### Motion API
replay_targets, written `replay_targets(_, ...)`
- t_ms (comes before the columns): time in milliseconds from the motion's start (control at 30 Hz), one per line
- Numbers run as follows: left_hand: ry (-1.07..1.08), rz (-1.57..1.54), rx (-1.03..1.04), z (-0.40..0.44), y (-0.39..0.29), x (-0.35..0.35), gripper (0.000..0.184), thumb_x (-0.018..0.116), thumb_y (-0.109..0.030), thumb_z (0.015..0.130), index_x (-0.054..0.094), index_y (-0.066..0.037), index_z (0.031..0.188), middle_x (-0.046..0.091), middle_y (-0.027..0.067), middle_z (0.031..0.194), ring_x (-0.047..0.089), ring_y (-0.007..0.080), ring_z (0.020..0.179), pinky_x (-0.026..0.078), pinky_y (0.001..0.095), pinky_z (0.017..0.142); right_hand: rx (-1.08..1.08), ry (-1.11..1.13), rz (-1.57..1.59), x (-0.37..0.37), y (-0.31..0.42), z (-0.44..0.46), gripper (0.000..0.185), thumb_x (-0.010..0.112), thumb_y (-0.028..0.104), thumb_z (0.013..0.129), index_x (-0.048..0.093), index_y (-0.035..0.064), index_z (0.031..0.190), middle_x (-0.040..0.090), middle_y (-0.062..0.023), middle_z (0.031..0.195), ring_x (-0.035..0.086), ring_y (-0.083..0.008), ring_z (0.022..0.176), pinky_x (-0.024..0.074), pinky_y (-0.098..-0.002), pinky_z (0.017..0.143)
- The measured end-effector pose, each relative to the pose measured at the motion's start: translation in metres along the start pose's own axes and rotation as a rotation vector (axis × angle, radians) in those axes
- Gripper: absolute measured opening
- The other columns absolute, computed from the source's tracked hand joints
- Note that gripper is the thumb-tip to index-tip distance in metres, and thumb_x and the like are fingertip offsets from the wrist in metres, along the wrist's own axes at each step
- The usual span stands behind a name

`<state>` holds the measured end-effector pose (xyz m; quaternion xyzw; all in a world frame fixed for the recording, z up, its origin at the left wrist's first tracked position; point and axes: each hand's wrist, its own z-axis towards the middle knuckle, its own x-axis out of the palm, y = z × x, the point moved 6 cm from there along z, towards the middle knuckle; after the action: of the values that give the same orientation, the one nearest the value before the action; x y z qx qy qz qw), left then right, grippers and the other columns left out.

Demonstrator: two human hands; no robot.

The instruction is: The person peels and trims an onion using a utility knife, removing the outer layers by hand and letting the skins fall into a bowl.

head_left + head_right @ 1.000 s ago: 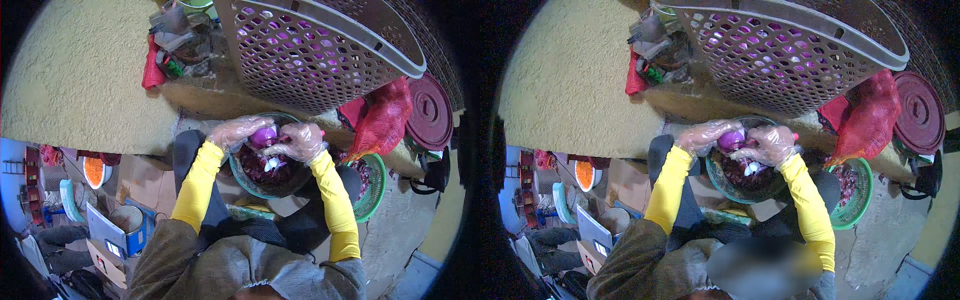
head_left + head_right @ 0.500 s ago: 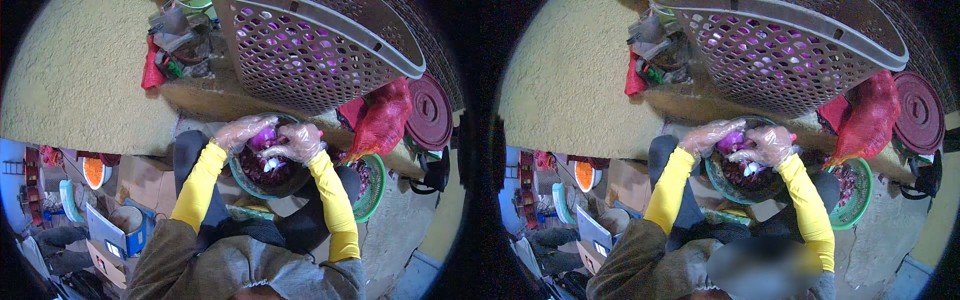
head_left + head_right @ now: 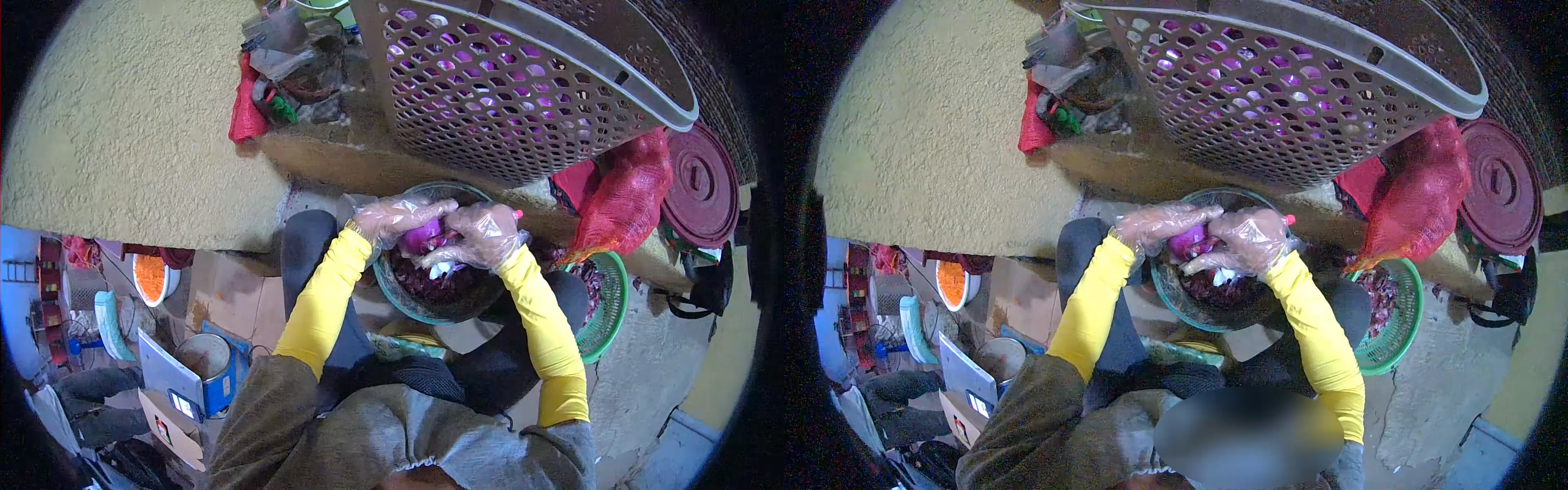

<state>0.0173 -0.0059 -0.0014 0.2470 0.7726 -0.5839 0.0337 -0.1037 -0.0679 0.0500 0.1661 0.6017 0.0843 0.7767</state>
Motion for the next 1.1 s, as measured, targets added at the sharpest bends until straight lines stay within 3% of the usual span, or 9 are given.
replay_targets(33,0.0,-0.001,-0.001,0.001,0.014,0.003,0.048,0.046,-0.008,0.098,0.041,-0.007,0.145,0.049,0.0175,0.144,0.05,0.0324,0.129,0.035,0.039,0.113,0.0,0.001,0.001,0.0,0.0,0.0,0.063,0.071,0.073,0.065,0.063,0.0107,0.066,0.064,-0.0103,0.064,0.065,-0.0315,0.058,0.0492,-0.0427,0.054)
replay_targets(100,-0.202,0.423,0.596,-0.011,0.015,0.005,0.048,0.046,-0.008,0.098,0.041,-0.005,0.145,0.048,0.0174,0.145,0.052,0.0327,0.127,0.037,0.0395,0.112,0.002,0.012,-0.029,0.002,0.0,0.001,0.065,0.069,0.075,0.064,0.062,0.0108,0.065,0.065,-0.0105,0.064,0.065,-0.0318,0.057,0.0493,-0.0427,0.053)
replay_targets(133,-0.201,0.425,0.597,-0.008,0.021,0.007,0.048,0.046,-0.008,0.098,0.041,-0.005,0.145,0.048,0.0174,0.145,0.052,0.0327,0.127,0.037,0.0395,0.112,0.002,0.01,-0.03,0.001,0.0,0.0,0.065,0.069,0.075,0.064,0.062,0.0108,0.065,0.065,-0.0105,0.064,0.065,-0.0318,0.057,0.0493,-0.0427,0.053)
replay_targets(200,-0.348,0.381,0.729,-0.009,0.014,0.001,0.049,0.041,-0.04,0.102,0.053,-0.006,0.136,0.056,0.0175,0.136,0.054,0.0348,0.124,0.041,0.0402,0.105,0.032,0.015,-0.016,0.001,-0.003,0.0,0.064,0.069,0.075,0.065,0.064,0.0111,0.066,0.064,-0.0104,0.063,0.065,-0.0317,0.057,0.0495,-0.0431,0.053)
replay_targets(233,-0.347,0.381,0.728,-0.008,0.009,0.001,0.049,0.041,-0.04,0.102,0.053,-0.006,0.136,0.056,0.0175,0.136,0.054,0.0348,0.124,0.041,0.0402,0.105,0.033,0.015,-0.014,0.002,-0.004,0.001,0.064,0.069,0.075,0.065,0.064,0.0111,0.066,0.064,-0.0104,0.063,0.065,-0.0317,0.057,0.0495,-0.0431,0.053)
replay_targets(300,-0.231,-0.138,0.135,0.008,0.026,-0.003,0.04,0.048,-0.03,0.101,0.06,-0.002,0.128,0.06,0.0172,0.131,0.057,0.0298,0.12,0.042,0.0382,0.104,0.087,0.002,-0.051,0.002,-0.007,0.0,0.06,0.076,0.07,0.06,0.064,0.0112,0.068,0.065,-0.0068,0.063,0.065,-0.0294,0.058,0.0499,-0.0408,0.054)
replay_targets(433,-0.308,-0.019,-0.01,0.004,-0.01,-0.014,0.039,0.051,-0.035,0.099,0.065,-0.004,0.118,0.067,0.0159,0.117,0.062,0.029,0.108,0.046,0.0387,0.096,0.112,-0.002,0.029,0.001,-0.009,0.0,0.061,0.07,0.073,0.066,0.07,0.0124,0.073,0.066,-0.0102,0.064,0.066,-0.0306,0.058,0.051,-0.0419,0.055)
replay_targets(500,-0.315,0.069,-0.089,0.011,0.002,-0.015,0.046,0.039,-0.045,0.1,0.065,-0.01,0.114,0.068,0.0174,0.109,0.062,0.0383,0.102,0.046,0.0468,0.089,0.181,-0.003,0.096,0.004,-0.014,-0.001,0.062,0.071,0.073,0.066,0.071,0.0124,0.075,0.067,-0.0098,0.063,0.066,-0.0302,0.058,0.0517,-0.0408,0.057)
replay_targets(1100,-0.456,0.143,0.194,0.018,0.003,-0.02,0.037,0.041,-0.035,0.098,0.067,-0.009,0.105,0.068,0.0151,0.107,0.062,0.0389,0.099,0.047,0.0442,0.089,0.401,0.138,0.392,0.013,-0.025,-0.009,0.053,0.062,0.062,0.086,0.074,0.0112,0.077,0.067,-0.0169,0.07,0.065,-0.0371,0.068,0.0508,-0.0429,0.067)
